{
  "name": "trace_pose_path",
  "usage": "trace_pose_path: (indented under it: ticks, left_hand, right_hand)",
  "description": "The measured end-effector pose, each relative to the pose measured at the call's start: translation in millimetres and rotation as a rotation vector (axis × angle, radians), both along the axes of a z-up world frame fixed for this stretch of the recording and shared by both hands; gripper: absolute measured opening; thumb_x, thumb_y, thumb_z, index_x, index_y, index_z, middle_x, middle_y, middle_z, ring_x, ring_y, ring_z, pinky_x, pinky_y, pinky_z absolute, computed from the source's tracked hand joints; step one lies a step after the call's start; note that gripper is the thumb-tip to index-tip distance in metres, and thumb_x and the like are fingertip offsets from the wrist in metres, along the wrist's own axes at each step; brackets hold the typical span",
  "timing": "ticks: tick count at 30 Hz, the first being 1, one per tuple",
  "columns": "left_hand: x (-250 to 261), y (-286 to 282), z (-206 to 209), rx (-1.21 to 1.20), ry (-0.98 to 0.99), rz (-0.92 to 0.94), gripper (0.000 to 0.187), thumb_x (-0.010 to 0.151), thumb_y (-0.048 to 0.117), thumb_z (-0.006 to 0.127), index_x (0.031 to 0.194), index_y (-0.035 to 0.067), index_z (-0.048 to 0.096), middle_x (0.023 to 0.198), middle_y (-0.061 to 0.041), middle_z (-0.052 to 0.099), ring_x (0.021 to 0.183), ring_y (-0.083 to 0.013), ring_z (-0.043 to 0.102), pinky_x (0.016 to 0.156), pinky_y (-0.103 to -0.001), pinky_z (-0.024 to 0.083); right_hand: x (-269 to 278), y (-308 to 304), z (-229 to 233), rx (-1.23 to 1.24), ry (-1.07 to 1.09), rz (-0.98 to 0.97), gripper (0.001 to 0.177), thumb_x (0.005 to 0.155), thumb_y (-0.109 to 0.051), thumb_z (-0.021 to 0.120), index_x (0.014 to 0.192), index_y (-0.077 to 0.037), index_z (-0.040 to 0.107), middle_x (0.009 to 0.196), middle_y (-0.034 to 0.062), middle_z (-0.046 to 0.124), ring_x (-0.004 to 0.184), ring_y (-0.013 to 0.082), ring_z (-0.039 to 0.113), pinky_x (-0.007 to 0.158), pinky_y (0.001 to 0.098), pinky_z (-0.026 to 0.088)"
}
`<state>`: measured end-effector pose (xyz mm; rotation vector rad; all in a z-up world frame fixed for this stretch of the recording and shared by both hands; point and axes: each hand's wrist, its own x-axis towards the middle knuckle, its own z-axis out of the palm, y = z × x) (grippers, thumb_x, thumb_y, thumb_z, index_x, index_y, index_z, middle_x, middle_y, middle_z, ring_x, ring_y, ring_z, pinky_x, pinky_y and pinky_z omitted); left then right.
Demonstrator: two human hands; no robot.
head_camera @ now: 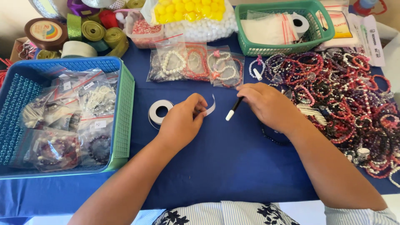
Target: Labeling and organizing beaded jewelry into small plastic bags.
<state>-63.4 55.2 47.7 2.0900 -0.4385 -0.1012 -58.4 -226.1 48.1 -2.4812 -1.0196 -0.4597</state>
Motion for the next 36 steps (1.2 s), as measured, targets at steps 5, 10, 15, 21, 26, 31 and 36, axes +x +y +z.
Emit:
trace_pose_path:
  ticks: [5,10,15,21,26,31,36]
  left_hand:
    - [0.3,-4.7,-3.2,-0.03,0.013,-0.012,0.016,0.09,0.01,0.069,0.104,0.007,0.061,0.091,-0.007,0.076,0.085,-0.0246,0.076,0.071,-0.036,0.058]
    - [-2.6,-9.6,-5.0,-0.004,-0.033,-0.031,0.015,0.09,0.011,0.07,0.103,0.009,0.062,0.091,-0.007,0.076,0.087,-0.0246,0.076,0.072,-0.036,0.058]
    - [-4.0,-10.4,-7.8,-0.042,-0.072,-0.1,0.015,0.093,0.009,0.069,0.106,0.008,0.062,0.093,-0.008,0.077,0.089,-0.0251,0.077,0.073,-0.036,0.058]
    - [-2.8,-6.9,-4.7,-0.021,-0.103,-0.094,0.015,0.09,0.009,0.07,0.105,0.009,0.067,0.097,-0.008,0.075,0.087,-0.0255,0.075,0.072,-0.036,0.058]
    - [-1.4,-4.1,-9.2,0.076,-0.279,-0.1,0.008,0.091,0.013,0.07,0.098,0.011,0.074,0.094,-0.007,0.072,0.087,-0.0294,0.07,0.071,-0.041,0.055]
    - [-1.7,-8.4,-18.0,0.165,-0.376,-0.09,0.006,0.09,0.018,0.072,0.092,0.012,0.075,0.091,-0.005,0.068,0.086,-0.0293,0.068,0.072,-0.042,0.054]
    - [-2.2,-8.7,-21.7,0.148,-0.372,-0.097,0.008,0.087,0.019,0.075,0.091,0.012,0.074,0.091,-0.005,0.067,0.087,-0.0293,0.068,0.072,-0.042,0.054]
  right_hand:
    - [-15.9,29.6,16.7,0.097,0.07,-0.057,0.03,0.087,-0.006,0.075,0.115,-0.004,0.061,0.114,0.0151,0.064,0.107,0.034,0.064,0.093,0.0416,0.053]
    - [-19.2,49.3,18.7,0.06,0.02,-0.036,0.039,0.083,-0.013,0.08,0.119,-0.005,0.07,0.103,0.0134,0.061,0.096,0.0329,0.059,0.085,0.0416,0.05]
    - [-16.1,50.3,8.7,0.069,0.069,-0.028,0.016,0.082,-0.016,0.082,0.091,-0.007,0.072,0.096,0.0102,0.058,0.09,0.03,0.055,0.077,0.0411,0.047]
    - [-12.7,41.2,-1.8,0.102,0.142,-0.069,0.012,0.087,-0.013,0.078,0.087,-0.006,0.068,0.101,0.0094,0.057,0.092,0.0292,0.055,0.08,0.0396,0.046]
    - [-11.4,36.6,-3.2,0.068,0.103,-0.12,0.013,0.084,-0.013,0.079,0.084,-0.007,0.067,0.101,0.0092,0.056,0.094,0.0301,0.055,0.082,0.0408,0.045]
    - [-10.1,37.6,-6.5,0.021,0.06,-0.148,0.015,0.081,-0.014,0.081,0.082,-0.008,0.067,0.101,0.0088,0.058,0.092,0.0318,0.057,0.08,0.0433,0.045]
    - [-19.6,43.5,0.9,0.579,0.345,-0.155,0.015,0.103,-0.01,0.062,0.114,-0.003,0.069,0.119,0.0082,0.07,0.102,0.026,0.072,0.091,0.0351,0.058]
